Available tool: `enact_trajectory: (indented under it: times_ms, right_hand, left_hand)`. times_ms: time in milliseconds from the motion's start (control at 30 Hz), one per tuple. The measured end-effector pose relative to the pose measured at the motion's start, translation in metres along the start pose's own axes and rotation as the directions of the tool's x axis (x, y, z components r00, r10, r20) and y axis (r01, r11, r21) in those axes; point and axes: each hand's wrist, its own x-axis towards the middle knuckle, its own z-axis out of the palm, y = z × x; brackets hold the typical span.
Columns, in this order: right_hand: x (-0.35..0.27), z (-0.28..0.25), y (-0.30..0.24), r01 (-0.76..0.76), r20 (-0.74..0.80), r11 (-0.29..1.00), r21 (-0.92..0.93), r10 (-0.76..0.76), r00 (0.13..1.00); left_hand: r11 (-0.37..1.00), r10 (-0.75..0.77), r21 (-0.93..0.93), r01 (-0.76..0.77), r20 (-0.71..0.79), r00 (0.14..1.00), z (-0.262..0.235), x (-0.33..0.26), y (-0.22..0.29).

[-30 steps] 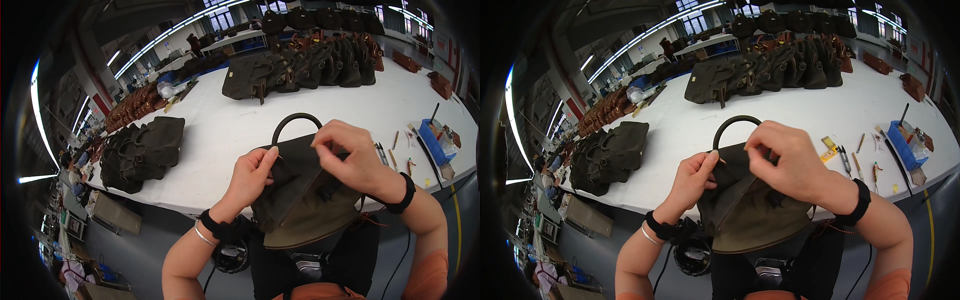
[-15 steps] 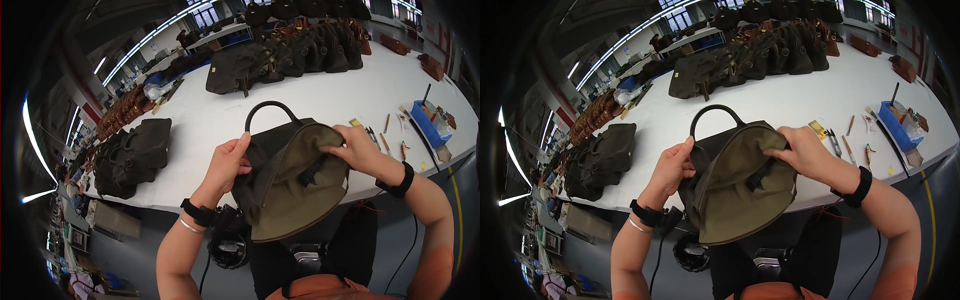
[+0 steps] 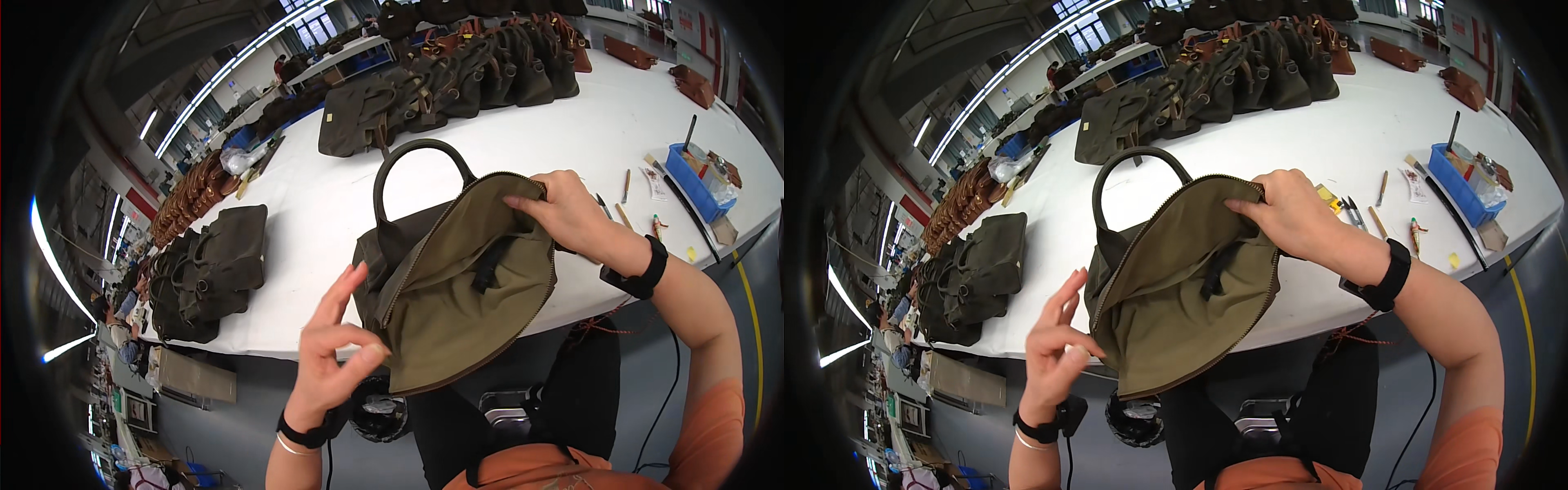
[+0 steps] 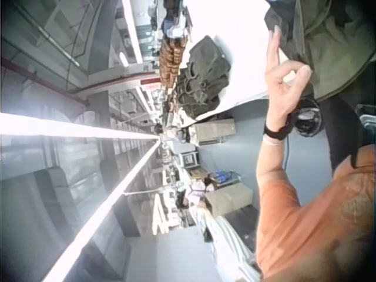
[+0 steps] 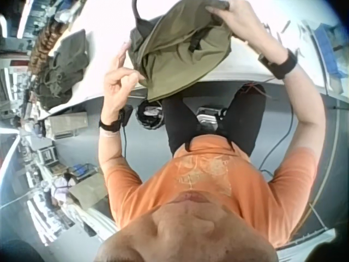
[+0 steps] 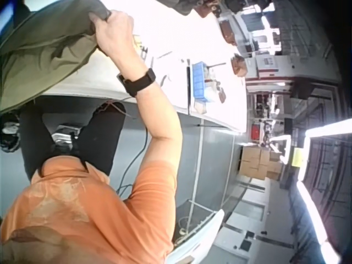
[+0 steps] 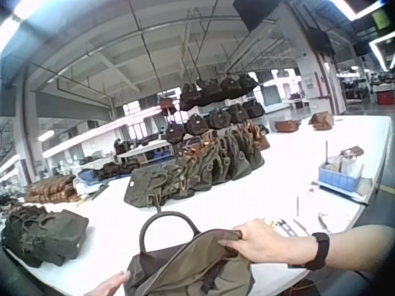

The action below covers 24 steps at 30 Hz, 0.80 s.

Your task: The person repairs a dark green canvas bag by applying a substance to the zipper teeth using a small brush and a block. They open and close the zipper multiple times to test its function and smoothness.

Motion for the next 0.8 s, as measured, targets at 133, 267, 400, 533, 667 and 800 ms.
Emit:
enact_trajectory:
  times_ms: [133,267,400,533,667,800]
  right_hand:
    - [0.003,0.004,-0.006,-0.019,0.006,1.0,0.01,0.019,1.0]
    - [0.0,0.001,-0.021,-0.083,0.024,0.991,-0.108,0.086,0.996]
    - [-0.004,-0.007,-0.004,0.064,0.045,0.895,-0.44,-0.05,0.998]
    - [-0.005,-0.013,0.027,-0.127,0.215,0.922,-0.366,0.217,0.952]
    - [-0.002,0.004,0.057,-0.377,0.14,0.923,0.076,0.365,0.921]
    - [0.003,0.009,0.062,-0.247,0.029,0.958,0.143,0.246,0.969]
  left_hand:
    - [0.907,0.017,0.421,0.015,-0.07,0.997,0.022,-0.01,-0.013]
    - [0.835,0.079,0.549,0.034,-0.181,0.98,0.029,0.003,-0.024]
    - [0.823,0.083,0.567,0.048,-0.204,0.975,0.036,0.007,-0.022]
    - [0.771,0.126,0.637,0.021,-0.185,0.975,0.047,0.008,-0.017]
    - [0.765,0.155,0.643,-0.032,-0.136,0.979,0.06,0.019,-0.012]
    - [0.772,0.195,0.632,-0.068,-0.134,0.972,0.062,0.032,-0.002]
